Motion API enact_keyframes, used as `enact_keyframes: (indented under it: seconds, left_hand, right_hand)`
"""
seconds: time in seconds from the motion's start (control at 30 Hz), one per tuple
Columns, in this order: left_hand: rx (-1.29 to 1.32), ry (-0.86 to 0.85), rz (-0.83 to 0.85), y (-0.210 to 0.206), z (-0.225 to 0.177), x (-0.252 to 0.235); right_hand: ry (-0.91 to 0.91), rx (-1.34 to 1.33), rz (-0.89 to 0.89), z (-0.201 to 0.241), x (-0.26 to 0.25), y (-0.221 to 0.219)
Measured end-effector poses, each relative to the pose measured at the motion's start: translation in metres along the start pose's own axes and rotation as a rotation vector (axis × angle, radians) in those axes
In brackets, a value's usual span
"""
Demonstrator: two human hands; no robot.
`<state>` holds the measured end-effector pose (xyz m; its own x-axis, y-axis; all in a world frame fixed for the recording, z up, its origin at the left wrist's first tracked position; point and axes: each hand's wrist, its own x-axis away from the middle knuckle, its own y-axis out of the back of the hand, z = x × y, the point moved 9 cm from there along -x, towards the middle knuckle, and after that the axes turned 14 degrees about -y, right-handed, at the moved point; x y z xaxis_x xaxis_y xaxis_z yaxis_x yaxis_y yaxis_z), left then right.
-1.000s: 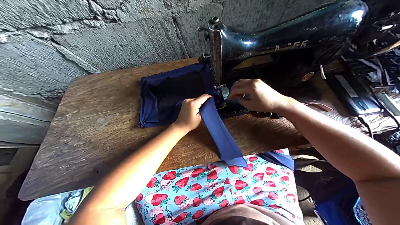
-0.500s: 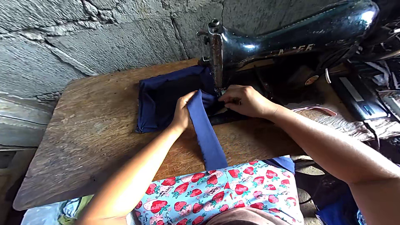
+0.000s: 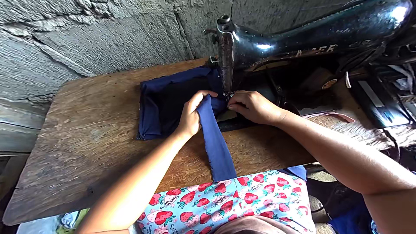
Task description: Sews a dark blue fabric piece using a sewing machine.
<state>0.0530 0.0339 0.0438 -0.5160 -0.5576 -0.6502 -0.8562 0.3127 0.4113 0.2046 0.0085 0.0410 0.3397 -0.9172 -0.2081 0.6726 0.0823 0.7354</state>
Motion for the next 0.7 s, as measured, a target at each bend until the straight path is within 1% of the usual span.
enact_keyframes:
  seconds: [0.07, 0.13, 0.2, 0.3, 0.4, 0.47, 0.57, 0.63, 0.7]
  left_hand:
    - [-0.032, -0.01, 0.034, -0.001, -0.004, 0.0]
    - [-0.033, -0.075, 0.104, -0.005, -0.01, 0.0]
    - [-0.067, -0.109, 0.179, -0.011, -0.011, 0.0]
    - [-0.188, -0.167, 0.25, -0.016, -0.018, 0.001]
    - [-0.318, -0.248, 0.265, -0.021, -0.027, 0.002]
    - [-0.393, -0.243, 0.256, -0.023, -0.029, 0.001]
    - [-0.408, -0.213, 0.225, -0.023, -0.027, 0.001]
    - [-0.397, -0.203, 0.21, -0.021, -0.025, 0.0]
    - [-0.388, -0.213, 0.201, -0.02, -0.025, 0.0]
  right_hand:
    - [-0.072, 0.028, 0.022, -0.005, 0.0, -0.002]
    - [-0.149, 0.039, 0.072, -0.01, -0.002, -0.003]
    - [-0.191, 0.054, 0.106, -0.012, -0.003, -0.003]
    - [-0.232, 0.06, 0.151, -0.014, -0.004, -0.004]
    - [-0.255, 0.066, 0.176, -0.014, -0.005, -0.004]
    - [-0.263, 0.061, 0.185, -0.014, -0.005, -0.004]
    - [-0.203, 0.02, 0.188, -0.013, -0.003, -0.003]
    - [-0.112, -0.022, 0.182, -0.01, -0.001, -0.001]
    - [-0.016, -0.021, 0.132, -0.005, 0.001, 0.0]
